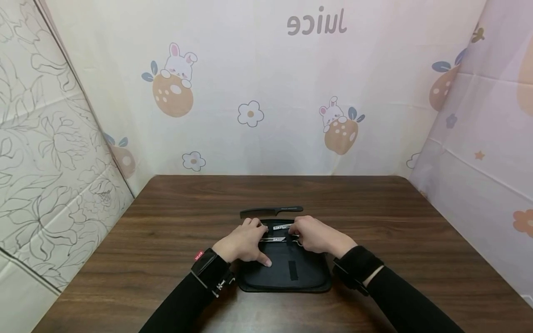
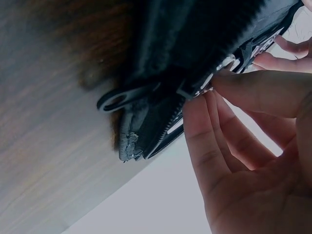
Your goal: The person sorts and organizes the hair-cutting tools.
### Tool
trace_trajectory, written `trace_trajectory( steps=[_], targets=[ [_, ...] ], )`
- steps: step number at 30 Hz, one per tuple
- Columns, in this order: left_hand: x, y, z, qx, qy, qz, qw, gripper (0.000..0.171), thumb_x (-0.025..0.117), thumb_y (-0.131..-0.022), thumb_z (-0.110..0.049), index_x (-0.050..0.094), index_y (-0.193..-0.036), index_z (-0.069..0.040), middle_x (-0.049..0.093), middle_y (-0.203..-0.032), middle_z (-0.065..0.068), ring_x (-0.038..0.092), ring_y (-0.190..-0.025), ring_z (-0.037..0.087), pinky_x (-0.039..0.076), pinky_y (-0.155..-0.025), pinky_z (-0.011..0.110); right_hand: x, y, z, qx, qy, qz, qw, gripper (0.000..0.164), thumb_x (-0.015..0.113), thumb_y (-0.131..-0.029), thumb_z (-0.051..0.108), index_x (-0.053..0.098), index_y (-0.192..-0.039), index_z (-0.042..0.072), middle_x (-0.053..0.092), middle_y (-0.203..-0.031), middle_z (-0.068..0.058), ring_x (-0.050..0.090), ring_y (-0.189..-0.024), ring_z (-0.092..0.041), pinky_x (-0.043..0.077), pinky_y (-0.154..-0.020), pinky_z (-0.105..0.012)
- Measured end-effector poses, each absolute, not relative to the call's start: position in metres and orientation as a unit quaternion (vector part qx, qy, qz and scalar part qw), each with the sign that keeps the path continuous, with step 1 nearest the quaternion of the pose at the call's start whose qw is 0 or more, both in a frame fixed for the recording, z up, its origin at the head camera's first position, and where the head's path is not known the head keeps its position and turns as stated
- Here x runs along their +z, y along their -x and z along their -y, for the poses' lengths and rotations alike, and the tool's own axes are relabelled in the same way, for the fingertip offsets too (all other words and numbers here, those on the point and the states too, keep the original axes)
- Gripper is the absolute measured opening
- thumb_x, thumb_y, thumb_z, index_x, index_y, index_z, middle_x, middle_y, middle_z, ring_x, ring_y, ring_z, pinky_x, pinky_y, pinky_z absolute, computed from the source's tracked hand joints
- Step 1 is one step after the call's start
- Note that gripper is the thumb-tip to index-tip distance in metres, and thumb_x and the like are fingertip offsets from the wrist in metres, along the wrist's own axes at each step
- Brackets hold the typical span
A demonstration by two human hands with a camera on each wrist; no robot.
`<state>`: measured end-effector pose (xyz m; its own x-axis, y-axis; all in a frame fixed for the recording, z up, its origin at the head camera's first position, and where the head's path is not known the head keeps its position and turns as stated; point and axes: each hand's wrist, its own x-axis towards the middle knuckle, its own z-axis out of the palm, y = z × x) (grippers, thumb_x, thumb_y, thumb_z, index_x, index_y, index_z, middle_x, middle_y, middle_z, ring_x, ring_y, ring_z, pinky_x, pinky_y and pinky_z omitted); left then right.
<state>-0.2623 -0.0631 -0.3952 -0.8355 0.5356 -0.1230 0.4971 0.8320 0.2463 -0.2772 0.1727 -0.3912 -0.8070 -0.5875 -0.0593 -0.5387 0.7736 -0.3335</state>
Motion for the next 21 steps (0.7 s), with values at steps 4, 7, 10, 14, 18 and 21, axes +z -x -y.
trace_trajectory(
  steps=[4, 7, 10, 14, 18, 21],
  targets=[
    [-0.3947, 0.2618, 0.0629, 0.104, -0.271, -0.952, 0.095, 0.089, 0.085, -0.077, -0.056, 0.054, -0.145, -0.007, 0.048, -0.144, 0.013, 0.042, -0.132, 0.03, 0.041, -0.109, 0.044, -0.3901, 0.2775, -0.1726, -0.149, 0.301, -0.938, 0.081, 0.032, 0.06, -0.092, -0.011, 0.073, -0.118, 0.003, 0.064, -0.109, -0.007, 0.062, -0.096, -0.016, 0.054, -0.086, -0.038],
    [-0.3947, 0.2624, 0.063, 0.11, -0.27, -0.952, 0.095, 0.089, 0.085, -0.077, -0.055, 0.054, -0.145, -0.007, 0.048, -0.144, 0.012, 0.042, -0.132, 0.03, 0.041, -0.109, 0.044, -0.3892, 0.2779, -0.1726, -0.147, 0.302, -0.938, 0.08, 0.032, 0.06, -0.092, -0.01, 0.074, -0.118, 0.003, 0.064, -0.108, -0.008, 0.06, -0.093, -0.016, 0.054, -0.085, -0.038],
    [-0.395, 0.2632, 0.0635, 0.117, -0.266, -0.952, 0.097, 0.089, 0.086, -0.076, -0.055, 0.055, -0.145, -0.007, 0.049, -0.144, 0.011, 0.041, -0.133, 0.03, 0.04, -0.109, 0.044, -0.3889, 0.278, -0.1724, -0.148, 0.301, -0.939, 0.082, 0.032, 0.06, -0.092, -0.01, 0.073, -0.118, 0.003, 0.064, -0.108, -0.008, 0.059, -0.091, -0.016, 0.054, -0.085, -0.038],
    [-0.3968, 0.2641, 0.0647, 0.118, -0.264, -0.952, 0.098, 0.09, 0.085, -0.076, -0.056, 0.055, -0.144, -0.007, 0.049, -0.145, 0.01, 0.041, -0.134, 0.03, 0.04, -0.109, 0.043, -0.3892, 0.2778, -0.1723, -0.15, 0.297, -0.939, 0.088, 0.032, 0.06, -0.092, -0.01, 0.073, -0.119, 0.003, 0.064, -0.108, -0.007, 0.058, -0.089, -0.015, 0.054, -0.084, -0.037],
    [-0.3978, 0.2648, 0.0652, 0.118, -0.262, -0.953, 0.099, 0.092, 0.085, -0.076, -0.057, 0.054, -0.145, -0.006, 0.048, -0.147, 0.011, 0.041, -0.136, 0.03, 0.039, -0.111, 0.044, -0.3897, 0.2783, -0.1721, -0.146, 0.297, -0.94, 0.086, 0.032, 0.061, -0.092, -0.01, 0.073, -0.118, 0.003, 0.064, -0.106, -0.007, 0.057, -0.087, -0.014, 0.053, -0.083, -0.037],
    [-0.3973, 0.2648, 0.0654, 0.113, -0.258, -0.954, 0.099, 0.094, 0.085, -0.076, -0.058, 0.052, -0.146, -0.004, 0.047, -0.149, 0.011, 0.04, -0.139, 0.03, 0.038, -0.112, 0.044, -0.3892, 0.2787, -0.1717, -0.145, 0.298, -0.94, 0.083, 0.032, 0.062, -0.091, -0.01, 0.073, -0.117, 0.003, 0.064, -0.106, -0.006, 0.056, -0.086, -0.014, 0.053, -0.081, -0.036]
  ],
)
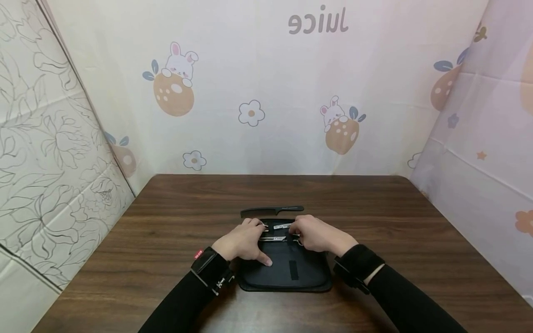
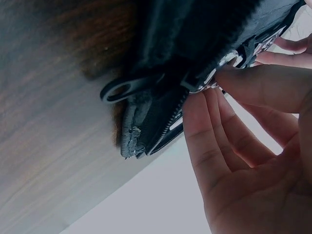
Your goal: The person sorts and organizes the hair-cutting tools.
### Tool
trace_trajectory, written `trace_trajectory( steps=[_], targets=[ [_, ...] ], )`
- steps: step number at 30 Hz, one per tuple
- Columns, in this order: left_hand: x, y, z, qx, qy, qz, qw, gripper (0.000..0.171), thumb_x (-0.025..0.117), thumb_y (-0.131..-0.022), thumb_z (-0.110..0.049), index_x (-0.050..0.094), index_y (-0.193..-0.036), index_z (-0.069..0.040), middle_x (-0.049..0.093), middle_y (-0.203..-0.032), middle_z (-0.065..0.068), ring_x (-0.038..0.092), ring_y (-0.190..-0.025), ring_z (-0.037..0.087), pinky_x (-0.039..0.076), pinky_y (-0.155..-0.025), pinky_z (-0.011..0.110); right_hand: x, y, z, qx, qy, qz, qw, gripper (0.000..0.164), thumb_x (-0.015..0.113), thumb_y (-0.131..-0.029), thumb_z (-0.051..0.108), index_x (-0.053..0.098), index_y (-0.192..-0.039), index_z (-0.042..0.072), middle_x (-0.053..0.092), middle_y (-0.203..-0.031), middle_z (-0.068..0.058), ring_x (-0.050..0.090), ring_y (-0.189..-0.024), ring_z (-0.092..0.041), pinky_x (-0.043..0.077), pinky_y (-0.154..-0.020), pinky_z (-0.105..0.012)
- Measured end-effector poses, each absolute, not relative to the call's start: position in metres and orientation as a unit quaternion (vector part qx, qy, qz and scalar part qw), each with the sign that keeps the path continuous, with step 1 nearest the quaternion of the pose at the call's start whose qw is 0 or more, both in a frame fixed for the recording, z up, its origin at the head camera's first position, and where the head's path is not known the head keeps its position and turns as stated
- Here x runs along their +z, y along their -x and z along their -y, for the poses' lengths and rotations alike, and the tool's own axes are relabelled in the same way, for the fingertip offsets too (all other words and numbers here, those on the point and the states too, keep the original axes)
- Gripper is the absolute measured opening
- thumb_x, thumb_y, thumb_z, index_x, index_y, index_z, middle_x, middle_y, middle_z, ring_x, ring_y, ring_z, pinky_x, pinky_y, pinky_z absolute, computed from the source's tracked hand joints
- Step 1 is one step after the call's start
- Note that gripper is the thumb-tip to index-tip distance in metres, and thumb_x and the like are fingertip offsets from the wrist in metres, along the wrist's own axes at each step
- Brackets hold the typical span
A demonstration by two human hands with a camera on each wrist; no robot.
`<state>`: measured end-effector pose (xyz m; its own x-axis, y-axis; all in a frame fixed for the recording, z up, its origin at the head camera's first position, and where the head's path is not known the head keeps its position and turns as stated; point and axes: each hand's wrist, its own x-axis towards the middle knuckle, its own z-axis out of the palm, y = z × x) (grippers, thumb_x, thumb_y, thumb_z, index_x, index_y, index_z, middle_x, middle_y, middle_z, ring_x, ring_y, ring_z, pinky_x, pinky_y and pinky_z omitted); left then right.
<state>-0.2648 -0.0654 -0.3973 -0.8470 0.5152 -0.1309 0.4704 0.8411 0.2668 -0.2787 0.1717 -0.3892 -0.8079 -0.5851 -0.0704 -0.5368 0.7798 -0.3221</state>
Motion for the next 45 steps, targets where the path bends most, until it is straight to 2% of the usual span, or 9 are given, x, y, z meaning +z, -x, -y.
trace_trajectory(
  steps=[14, 22, 30, 37, 45],
  targets=[
    [-0.396, 0.264, 0.065, 0.106, -0.258, -0.955, 0.099, 0.096, 0.084, -0.076, -0.059, 0.052, -0.145, -0.002, 0.046, -0.149, 0.012, 0.039, -0.139, 0.03, 0.038, -0.112, 0.043, -0.382, 0.284, -0.172, -0.148, 0.317, -0.932, 0.1, 0.032, 0.061, -0.089, -0.011, 0.074, -0.114, 0.003, 0.062, -0.1, -0.003, 0.054, -0.084, -0.016, 0.051, -0.078, -0.037],
    [-0.395, 0.263, 0.064, 0.105, -0.256, -0.956, 0.098, 0.095, 0.084, -0.076, -0.059, 0.052, -0.145, -0.002, 0.047, -0.149, 0.011, 0.04, -0.138, 0.029, 0.038, -0.112, 0.043, -0.378, 0.291, -0.168, -0.135, 0.309, -0.936, 0.097, 0.026, 0.062, -0.092, -0.006, 0.075, -0.112, 0.006, 0.062, -0.088, 0.001, 0.053, -0.076, -0.016, 0.045, -0.069, -0.036],
    [-0.396, 0.264, 0.064, 0.1, -0.258, -0.957, 0.092, 0.095, 0.084, -0.075, -0.06, 0.053, -0.144, -0.003, 0.048, -0.146, 0.01, 0.042, -0.136, 0.029, 0.039, -0.111, 0.042, -0.377, 0.297, -0.159, -0.133, 0.283, -0.948, 0.054, 0.019, 0.068, -0.095, 0.005, 0.075, -0.112, 0.008, 0.066, -0.1, -0.004, 0.059, -0.083, -0.015, 0.052, -0.074, -0.037],
    [-0.397, 0.264, 0.065, 0.097, -0.258, -0.956, 0.098, 0.094, 0.083, -0.076, -0.06, 0.052, -0.145, -0.003, 0.048, -0.148, 0.01, 0.041, -0.137, 0.029, 0.039, -0.111, 0.041, -0.378, 0.307, -0.151, -0.13, 0.278, -0.951, 0.043, 0.017, 0.068, -0.096, 0.009, 0.076, -0.11, 0.01, 0.065, -0.096, -0.001, 0.059, -0.081, -0.014, 0.052, -0.072, -0.037],
    [-0.397, 0.265, 0.065, 0.089, -0.259, -0.957, 0.098, 0.094, 0.082, -0.077, -0.062, 0.052, -0.146, -0.004, 0.047, -0.149, 0.01, 0.04, -0.138, 0.029, 0.04, -0.111, 0.041, -0.381, 0.315, -0.145, -0.143, 0.268, -0.953, 0.021, 0.021, 0.069, -0.096, 0.012, 0.073, -0.116, 0.006, 0.066, -0.109, -0.006, 0.065, -0.099, -0.023, 0.055, -0.084, -0.042]
  ],
)
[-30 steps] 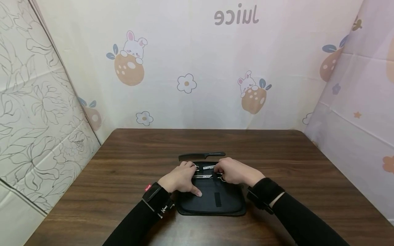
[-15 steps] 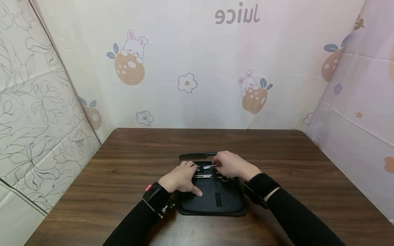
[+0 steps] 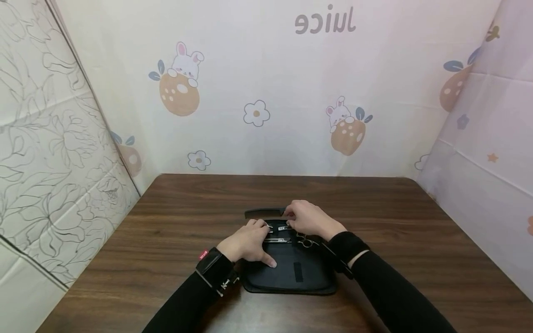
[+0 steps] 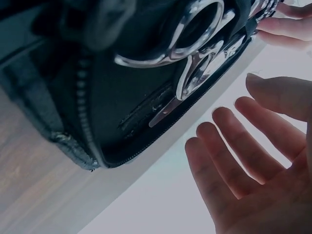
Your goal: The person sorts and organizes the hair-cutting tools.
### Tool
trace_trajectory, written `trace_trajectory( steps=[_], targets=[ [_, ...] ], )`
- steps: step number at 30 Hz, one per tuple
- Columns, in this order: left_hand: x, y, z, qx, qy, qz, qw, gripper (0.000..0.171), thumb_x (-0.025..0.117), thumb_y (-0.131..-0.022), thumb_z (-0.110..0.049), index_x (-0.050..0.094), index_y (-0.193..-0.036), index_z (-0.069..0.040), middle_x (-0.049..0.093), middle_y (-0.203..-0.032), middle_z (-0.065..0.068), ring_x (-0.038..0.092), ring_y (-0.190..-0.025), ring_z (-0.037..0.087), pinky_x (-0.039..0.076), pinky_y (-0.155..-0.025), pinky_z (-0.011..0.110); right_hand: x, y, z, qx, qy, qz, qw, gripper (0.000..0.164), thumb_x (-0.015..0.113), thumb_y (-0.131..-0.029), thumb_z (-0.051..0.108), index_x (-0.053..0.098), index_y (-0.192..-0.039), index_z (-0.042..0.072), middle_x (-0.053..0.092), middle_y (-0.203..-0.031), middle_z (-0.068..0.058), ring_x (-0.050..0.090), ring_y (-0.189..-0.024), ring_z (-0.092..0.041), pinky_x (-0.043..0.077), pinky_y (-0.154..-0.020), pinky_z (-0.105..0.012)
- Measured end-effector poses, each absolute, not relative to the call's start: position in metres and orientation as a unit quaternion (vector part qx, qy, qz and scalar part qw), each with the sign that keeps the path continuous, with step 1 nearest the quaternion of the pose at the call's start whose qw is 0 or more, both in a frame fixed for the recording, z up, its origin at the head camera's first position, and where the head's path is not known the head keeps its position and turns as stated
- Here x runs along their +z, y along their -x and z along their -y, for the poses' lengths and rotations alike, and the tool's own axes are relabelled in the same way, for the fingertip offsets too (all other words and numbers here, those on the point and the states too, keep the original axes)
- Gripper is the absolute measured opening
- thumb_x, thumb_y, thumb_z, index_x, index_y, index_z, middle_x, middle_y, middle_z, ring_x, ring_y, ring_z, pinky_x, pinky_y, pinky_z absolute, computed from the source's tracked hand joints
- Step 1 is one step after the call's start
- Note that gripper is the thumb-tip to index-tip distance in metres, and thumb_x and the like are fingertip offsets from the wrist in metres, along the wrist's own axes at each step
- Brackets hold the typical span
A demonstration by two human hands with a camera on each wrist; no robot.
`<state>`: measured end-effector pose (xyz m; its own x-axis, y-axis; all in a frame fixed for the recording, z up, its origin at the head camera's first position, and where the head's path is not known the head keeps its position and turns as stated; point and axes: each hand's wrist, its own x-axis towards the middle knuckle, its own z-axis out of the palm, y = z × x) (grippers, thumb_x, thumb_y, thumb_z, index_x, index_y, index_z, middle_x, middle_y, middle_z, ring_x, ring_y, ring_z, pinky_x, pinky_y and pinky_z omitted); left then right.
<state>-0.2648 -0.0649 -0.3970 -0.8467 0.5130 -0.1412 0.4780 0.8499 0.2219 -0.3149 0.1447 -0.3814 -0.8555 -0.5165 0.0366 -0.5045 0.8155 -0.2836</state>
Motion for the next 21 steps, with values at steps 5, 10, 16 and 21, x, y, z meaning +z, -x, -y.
trace_trajectory(
  steps=[5, 10, 16, 21],
  targets=[
    [-0.397, 0.265, 0.063, 0.089, -0.256, -0.957, 0.1, 0.094, 0.082, -0.077, -0.061, 0.052, -0.146, -0.004, 0.046, -0.149, 0.01, 0.04, -0.139, 0.029, 0.04, -0.111, 0.042, -0.384, 0.32, -0.142, -0.125, 0.27, -0.955, 0.004, 0.023, 0.069, -0.097, 0.014, 0.073, -0.117, 0.006, 0.064, -0.111, -0.008, 0.063, -0.101, -0.026, 0.054, -0.083, -0.043],
    [-0.397, 0.265, 0.064, 0.088, -0.26, -0.956, 0.098, 0.094, 0.082, -0.077, -0.062, 0.052, -0.145, -0.004, 0.047, -0.148, 0.01, 0.04, -0.138, 0.028, 0.04, -0.111, 0.041, -0.384, 0.326, -0.138, -0.082, 0.278, -0.957, -0.026, 0.014, 0.067, -0.098, 0.012, 0.076, -0.108, 0.009, 0.061, -0.099, -0.005, 0.06, -0.093, -0.026, 0.052, -0.076, -0.041],
    [-0.397, 0.264, 0.064, 0.088, -0.262, -0.956, 0.096, 0.095, 0.082, -0.077, -0.062, 0.052, -0.145, -0.004, 0.047, -0.148, 0.01, 0.04, -0.138, 0.028, 0.04, -0.111, 0.041, -0.387, 0.331, -0.133, -0.056, 0.28, -0.958, -0.035, 0.011, 0.067, -0.097, 0.012, 0.075, -0.105, 0.01, 0.058, -0.095, -0.004, 0.058, -0.089, -0.024, 0.05, -0.07, -0.038],
    [-0.396, 0.264, 0.064, 0.088, -0.26, -0.957, 0.098, 0.094, 0.082, -0.077, -0.061, 0.052, -0.145, -0.004, 0.046, -0.15, 0.01, 0.04, -0.139, 0.028, 0.039, -0.112, 0.041, -0.385, 0.335, -0.132, -0.069, 0.266, -0.962, -0.015, 0.019, 0.067, -0.096, 0.012, 0.073, -0.114, 0.006, 0.062, -0.104, -0.009, 0.062, -0.096, -0.027, 0.053, -0.076, -0.042]
  ],
)
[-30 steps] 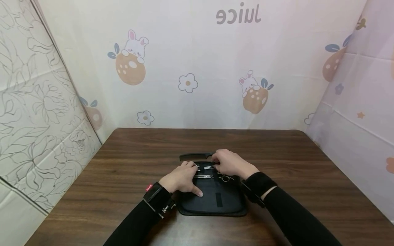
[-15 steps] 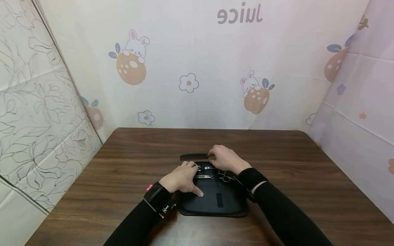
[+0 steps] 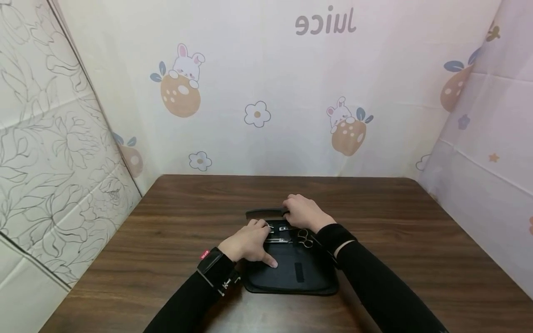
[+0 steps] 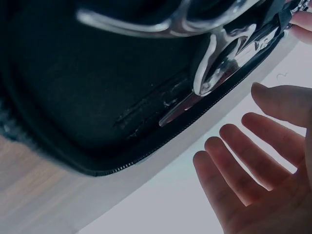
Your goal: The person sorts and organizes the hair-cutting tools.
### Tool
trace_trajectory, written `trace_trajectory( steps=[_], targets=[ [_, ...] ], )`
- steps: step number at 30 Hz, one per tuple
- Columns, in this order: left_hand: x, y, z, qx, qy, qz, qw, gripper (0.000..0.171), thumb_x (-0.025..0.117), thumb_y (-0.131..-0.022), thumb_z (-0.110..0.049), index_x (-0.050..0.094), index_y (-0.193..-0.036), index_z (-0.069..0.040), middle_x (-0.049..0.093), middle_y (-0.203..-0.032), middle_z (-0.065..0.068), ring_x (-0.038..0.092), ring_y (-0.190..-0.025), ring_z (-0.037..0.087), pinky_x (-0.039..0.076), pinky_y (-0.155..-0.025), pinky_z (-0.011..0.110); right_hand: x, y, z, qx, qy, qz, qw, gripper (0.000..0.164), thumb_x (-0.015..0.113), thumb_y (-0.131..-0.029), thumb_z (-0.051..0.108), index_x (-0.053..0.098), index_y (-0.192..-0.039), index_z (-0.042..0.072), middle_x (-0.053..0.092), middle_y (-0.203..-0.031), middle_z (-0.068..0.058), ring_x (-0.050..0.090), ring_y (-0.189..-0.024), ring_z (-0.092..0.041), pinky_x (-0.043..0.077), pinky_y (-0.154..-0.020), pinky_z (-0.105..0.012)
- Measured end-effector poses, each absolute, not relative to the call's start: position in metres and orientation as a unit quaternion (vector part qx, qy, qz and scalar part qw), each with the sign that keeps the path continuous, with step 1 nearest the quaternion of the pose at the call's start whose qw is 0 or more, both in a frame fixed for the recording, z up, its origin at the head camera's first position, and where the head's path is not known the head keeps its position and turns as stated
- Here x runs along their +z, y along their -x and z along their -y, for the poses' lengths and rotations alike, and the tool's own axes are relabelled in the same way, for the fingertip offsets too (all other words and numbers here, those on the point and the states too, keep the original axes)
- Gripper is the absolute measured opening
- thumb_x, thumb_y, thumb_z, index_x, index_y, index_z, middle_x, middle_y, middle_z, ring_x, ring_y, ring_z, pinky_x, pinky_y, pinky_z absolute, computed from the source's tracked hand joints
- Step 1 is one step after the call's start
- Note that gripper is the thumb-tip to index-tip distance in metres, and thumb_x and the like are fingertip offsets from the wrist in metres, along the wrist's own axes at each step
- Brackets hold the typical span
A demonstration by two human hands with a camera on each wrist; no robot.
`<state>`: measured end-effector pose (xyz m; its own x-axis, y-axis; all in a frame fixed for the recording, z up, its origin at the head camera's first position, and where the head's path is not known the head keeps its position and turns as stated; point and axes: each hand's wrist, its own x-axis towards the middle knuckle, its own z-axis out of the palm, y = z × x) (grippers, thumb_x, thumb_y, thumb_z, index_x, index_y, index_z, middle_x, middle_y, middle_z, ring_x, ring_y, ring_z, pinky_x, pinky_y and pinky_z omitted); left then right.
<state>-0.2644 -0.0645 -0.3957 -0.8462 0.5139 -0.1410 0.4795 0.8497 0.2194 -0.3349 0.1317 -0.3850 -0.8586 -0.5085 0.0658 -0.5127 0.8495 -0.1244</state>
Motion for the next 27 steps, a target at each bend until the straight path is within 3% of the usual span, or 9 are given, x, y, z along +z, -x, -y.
trace_trajectory(
  steps=[7, 11, 27],
  targets=[
    [-0.396, 0.265, 0.064, 0.085, -0.258, -0.957, 0.103, 0.095, 0.081, -0.078, -0.062, 0.051, -0.147, -0.004, 0.045, -0.151, 0.01, 0.039, -0.14, 0.029, 0.039, -0.112, 0.041, -0.385, 0.343, -0.13, 0.11, -0.242, 0.963, -0.036, 0.036, 0.069, -0.098, 0.016, 0.067, -0.13, 0.002, 0.063, -0.125, -0.014, 0.061, -0.117, -0.031, 0.052, -0.095, -0.047],
    [-0.397, 0.264, 0.065, 0.082, -0.255, -0.958, 0.104, 0.094, 0.081, -0.077, -0.062, 0.052, -0.146, -0.004, 0.046, -0.15, 0.01, 0.039, -0.139, 0.029, 0.039, -0.112, 0.041, -0.386, 0.346, -0.127, 0.113, -0.235, 0.964, -0.051, 0.039, 0.069, -0.098, 0.017, 0.065, -0.133, 0.002, 0.062, -0.132, -0.015, 0.059, -0.122, -0.032, 0.05, -0.098, -0.048],
    [-0.397, 0.265, 0.064, 0.079, -0.261, -0.957, 0.096, 0.095, 0.081, -0.077, -0.062, 0.052, -0.146, -0.005, 0.046, -0.15, 0.009, 0.04, -0.139, 0.028, 0.039, -0.112, 0.04, -0.387, 0.355, -0.125, 0.114, -0.216, 0.967, -0.065, 0.039, 0.07, -0.097, 0.016, 0.065, -0.132, 0.001, 0.063, -0.132, -0.017, 0.059, -0.123, -0.032, 0.048, -0.101, -0.049]
  ],
)
